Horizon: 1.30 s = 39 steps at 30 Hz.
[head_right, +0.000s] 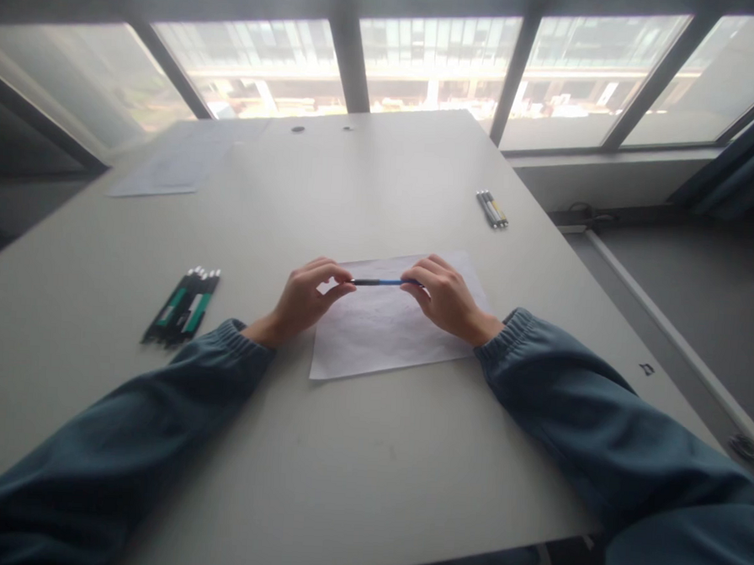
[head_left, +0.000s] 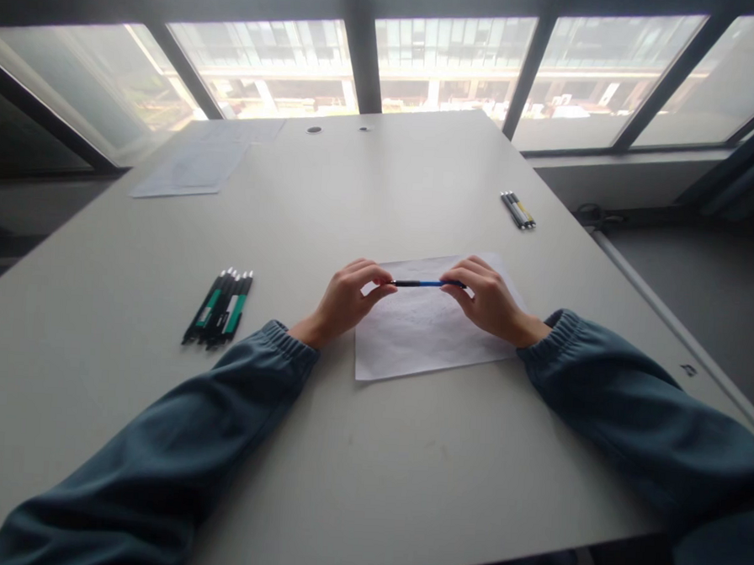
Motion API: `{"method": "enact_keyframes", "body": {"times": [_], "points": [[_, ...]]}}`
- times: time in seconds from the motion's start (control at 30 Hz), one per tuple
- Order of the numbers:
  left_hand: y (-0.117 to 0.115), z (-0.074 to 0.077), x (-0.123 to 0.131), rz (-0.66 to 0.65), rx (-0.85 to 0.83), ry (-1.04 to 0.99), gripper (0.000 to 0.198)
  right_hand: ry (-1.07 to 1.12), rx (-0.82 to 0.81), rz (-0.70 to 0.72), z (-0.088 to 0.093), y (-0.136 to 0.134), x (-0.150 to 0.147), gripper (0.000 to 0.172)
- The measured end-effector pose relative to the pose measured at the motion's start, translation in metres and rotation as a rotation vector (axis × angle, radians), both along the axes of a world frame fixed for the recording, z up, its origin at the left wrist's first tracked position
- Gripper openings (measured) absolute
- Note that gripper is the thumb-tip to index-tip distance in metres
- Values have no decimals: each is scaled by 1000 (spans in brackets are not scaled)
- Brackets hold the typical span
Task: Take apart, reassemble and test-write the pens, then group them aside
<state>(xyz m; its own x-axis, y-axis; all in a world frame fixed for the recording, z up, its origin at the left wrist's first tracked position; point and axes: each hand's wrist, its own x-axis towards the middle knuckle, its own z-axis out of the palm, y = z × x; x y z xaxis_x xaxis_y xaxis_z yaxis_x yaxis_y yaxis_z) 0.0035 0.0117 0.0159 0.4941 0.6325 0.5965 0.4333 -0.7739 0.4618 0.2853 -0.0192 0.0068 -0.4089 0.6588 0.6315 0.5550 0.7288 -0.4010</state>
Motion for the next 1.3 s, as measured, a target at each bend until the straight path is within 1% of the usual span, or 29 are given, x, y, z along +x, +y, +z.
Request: {"method": "enact_keyframes", "body": {"times": [0.2,0.23,0.33,0.47,0.57,0.7,0.97,1.2,1.3], "points": [[0,-2,0,-1,-5,9,21,-2,-1,0,1,-1,-1,19],[0,-3,-1,-3,-19,17,23,-4,1,0,1,-1,-1,19],[1,-6,-2,15,-62,53,39,-8,6,2,2,-1,-1,19],[0,-5,-3,48,-108,91,38,0,12,4,2,-1,-2,19],[0,-4,-3,26,-142,83,48,5,13,9,2,-1,-2,19],[0,-3,-3,9,-174,87,54,7,6,10,2,-1,-2,19],[-1,1,0,9,-124,92,49,8,-6,16,1,-1,-1,19],[1,-3,0,23,-80,49,32,0,5,11,2,-1,-1,19],[1,-5,0,20,-77,36,28,1,4,6,3,-2,-1,21]]}}
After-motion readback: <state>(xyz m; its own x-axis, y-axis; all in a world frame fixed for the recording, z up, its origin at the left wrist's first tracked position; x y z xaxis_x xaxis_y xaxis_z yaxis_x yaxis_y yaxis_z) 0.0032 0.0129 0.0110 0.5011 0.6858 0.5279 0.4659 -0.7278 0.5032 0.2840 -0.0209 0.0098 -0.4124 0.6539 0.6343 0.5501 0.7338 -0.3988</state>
